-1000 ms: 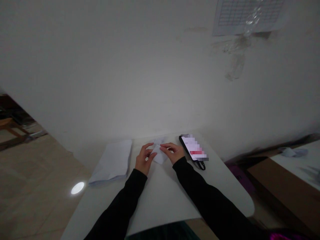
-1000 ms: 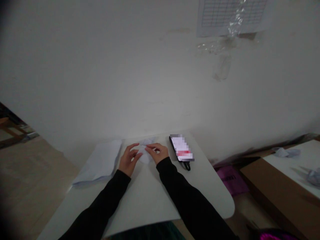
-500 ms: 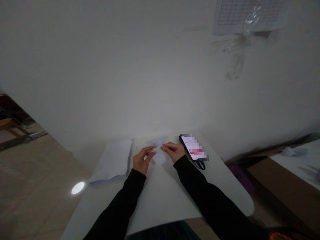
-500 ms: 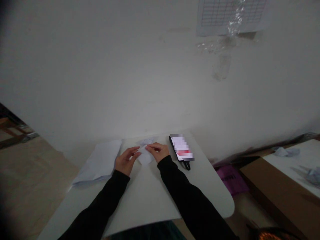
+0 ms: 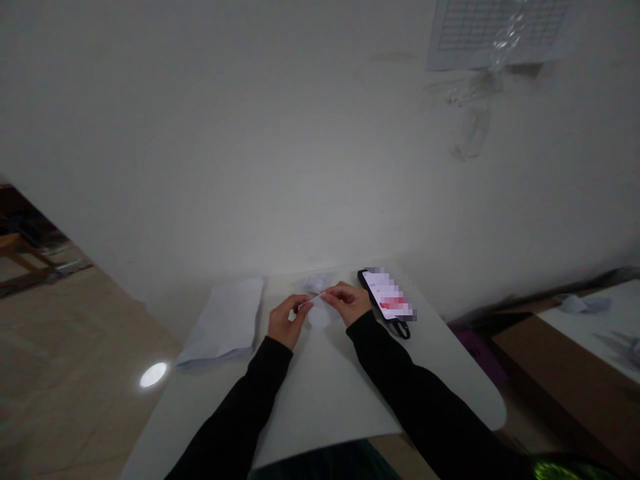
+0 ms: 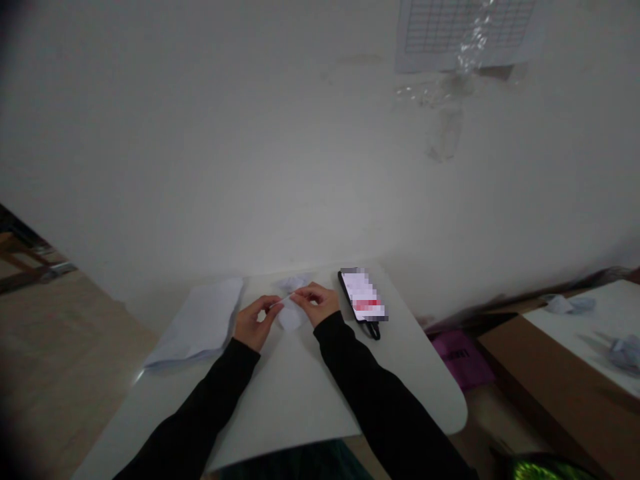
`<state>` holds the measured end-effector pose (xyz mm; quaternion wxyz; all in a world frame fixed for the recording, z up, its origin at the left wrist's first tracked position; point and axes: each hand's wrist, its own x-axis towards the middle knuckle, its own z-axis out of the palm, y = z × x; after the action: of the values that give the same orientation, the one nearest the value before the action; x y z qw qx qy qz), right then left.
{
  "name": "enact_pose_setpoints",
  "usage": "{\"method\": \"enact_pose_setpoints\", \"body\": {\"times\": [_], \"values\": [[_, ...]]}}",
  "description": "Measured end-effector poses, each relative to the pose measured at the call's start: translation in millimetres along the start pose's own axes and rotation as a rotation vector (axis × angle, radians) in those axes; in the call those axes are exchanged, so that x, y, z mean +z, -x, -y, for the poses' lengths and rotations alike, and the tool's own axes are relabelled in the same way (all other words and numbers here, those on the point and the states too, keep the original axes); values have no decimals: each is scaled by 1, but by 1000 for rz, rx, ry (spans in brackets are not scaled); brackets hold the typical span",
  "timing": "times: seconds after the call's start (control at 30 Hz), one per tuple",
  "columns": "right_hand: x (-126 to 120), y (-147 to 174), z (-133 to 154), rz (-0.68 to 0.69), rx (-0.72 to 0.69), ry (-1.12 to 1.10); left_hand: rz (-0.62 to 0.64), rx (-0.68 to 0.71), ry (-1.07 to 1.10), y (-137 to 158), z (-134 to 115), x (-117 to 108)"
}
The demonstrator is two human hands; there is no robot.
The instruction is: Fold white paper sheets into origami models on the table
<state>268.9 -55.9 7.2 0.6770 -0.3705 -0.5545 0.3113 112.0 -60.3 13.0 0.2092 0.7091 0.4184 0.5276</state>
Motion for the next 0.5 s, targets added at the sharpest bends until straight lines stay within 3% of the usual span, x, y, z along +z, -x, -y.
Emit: {"method": "enact_pose_setpoints", "body": {"times": [0.17, 0.3, 0.43, 0.5], "values": [[-1, 3, 11, -6, -104, 32, 111, -65, 93, 6, -3, 5], [4, 7, 13, 72, -55, -30, 191, -141, 69, 11, -2, 6], [15, 12, 5, -6, 179, -159, -31, -252, 54, 11, -4, 5], [21, 17, 3, 37, 364, -226, -175, -287, 61, 10, -7, 4]]}}
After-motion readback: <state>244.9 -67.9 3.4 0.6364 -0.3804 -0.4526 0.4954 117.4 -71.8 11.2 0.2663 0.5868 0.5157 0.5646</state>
